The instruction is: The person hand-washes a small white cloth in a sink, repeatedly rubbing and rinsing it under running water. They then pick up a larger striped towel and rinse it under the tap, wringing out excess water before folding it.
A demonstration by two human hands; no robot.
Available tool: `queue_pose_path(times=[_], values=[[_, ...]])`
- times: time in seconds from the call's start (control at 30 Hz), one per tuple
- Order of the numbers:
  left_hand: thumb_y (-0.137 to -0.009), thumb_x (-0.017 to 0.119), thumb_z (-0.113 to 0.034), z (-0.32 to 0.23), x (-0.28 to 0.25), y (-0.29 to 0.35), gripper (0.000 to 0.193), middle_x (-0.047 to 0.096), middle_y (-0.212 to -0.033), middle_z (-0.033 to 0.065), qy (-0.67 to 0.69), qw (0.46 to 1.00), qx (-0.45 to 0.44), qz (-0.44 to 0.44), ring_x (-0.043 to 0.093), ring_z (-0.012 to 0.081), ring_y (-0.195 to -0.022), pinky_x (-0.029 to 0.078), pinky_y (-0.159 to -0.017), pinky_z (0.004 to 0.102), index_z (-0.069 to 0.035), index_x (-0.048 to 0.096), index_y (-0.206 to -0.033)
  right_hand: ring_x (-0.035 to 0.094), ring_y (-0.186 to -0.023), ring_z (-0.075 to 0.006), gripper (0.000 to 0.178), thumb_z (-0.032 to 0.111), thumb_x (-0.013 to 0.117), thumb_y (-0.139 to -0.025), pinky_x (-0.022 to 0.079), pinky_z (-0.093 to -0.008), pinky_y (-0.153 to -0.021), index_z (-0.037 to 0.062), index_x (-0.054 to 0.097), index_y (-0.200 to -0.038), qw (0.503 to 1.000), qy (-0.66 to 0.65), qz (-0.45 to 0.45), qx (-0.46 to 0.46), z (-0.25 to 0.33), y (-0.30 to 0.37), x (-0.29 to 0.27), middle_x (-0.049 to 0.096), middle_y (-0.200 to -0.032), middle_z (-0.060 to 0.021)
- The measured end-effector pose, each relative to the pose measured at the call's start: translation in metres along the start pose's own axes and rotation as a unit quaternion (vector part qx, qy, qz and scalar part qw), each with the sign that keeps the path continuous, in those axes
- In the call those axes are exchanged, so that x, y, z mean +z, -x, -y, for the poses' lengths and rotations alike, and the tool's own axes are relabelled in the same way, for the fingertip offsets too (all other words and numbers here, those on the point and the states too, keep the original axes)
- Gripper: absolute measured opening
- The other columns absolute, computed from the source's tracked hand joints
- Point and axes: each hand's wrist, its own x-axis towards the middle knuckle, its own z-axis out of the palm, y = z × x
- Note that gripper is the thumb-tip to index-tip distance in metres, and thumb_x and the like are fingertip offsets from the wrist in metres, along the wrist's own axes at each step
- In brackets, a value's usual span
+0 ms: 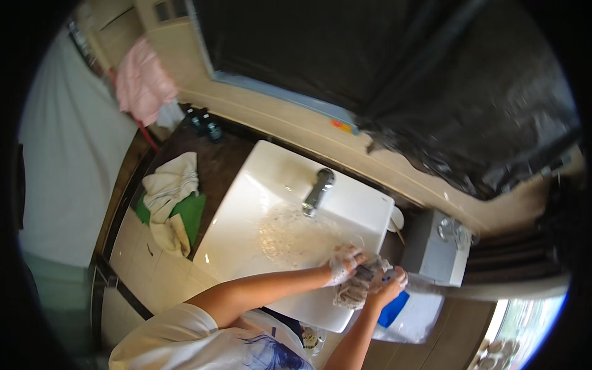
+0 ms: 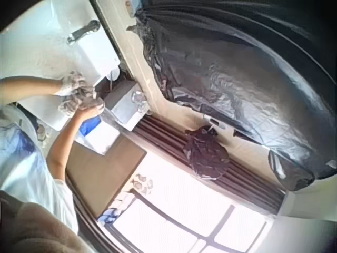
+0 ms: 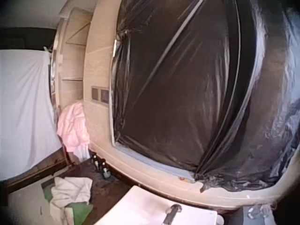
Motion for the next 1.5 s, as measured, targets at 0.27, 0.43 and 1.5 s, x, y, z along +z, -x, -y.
queue_pose_path(times=[0.27, 0.43, 1.5], values=[[-0.076, 0.062, -0.017, 0.070, 0.003, 0.071, 0.013, 0.066, -0.077, 0.0133, 0.206, 0.978, -0.013, -0.039, 0.064, 0.0332, -0.077, 0.051, -0.069, 0.0367, -0.007, 0.068, -0.081, 0.058, -0.056, -0.0180, 0.004, 0.003, 0.060, -0.081, 0.047, -0.0301, -0.055, 0.0033, 0.062, -0.085, 0.943, -0.278, 0.172, -0.053, 0.160, 0.032, 0.011, 0.063, -0.068, -0.0097], [-0.078, 0.064, -0.010, 0.119, -0.096, 0.160, 0.008, 0.067, -0.082, 0.0172, 0.224, 0.963, -0.118, -0.096, 0.066, 0.0343, -0.078, 0.051, -0.069, 0.0407, -0.005, 0.067, -0.082, 0.053, -0.052, -0.0153, 0.003, 0.006, 0.063, -0.081, 0.044, -0.0286, -0.051, 0.0041, 0.063, -0.084, 0.894, -0.335, 0.286, -0.077, 0.236, 0.079, 0.049, 0.058, -0.062, -0.0077], [-0.080, 0.071, 0.002, 0.373, -0.373, 0.490, 0.030, 0.059, -0.099, 0.0075, 0.406, 0.765, -0.280, -0.415, 0.061, 0.0143, -0.085, 0.052, -0.080, 0.0264, 0.002, 0.058, -0.107, 0.060, -0.084, -0.0136, 0.036, 0.035, 0.055, -0.093, 0.048, -0.0294, -0.077, 0.0032, 0.063, -0.108, 0.513, -0.454, 0.709, 0.166, 0.613, 0.302, 0.275, 0.065, -0.095, -0.0057]])
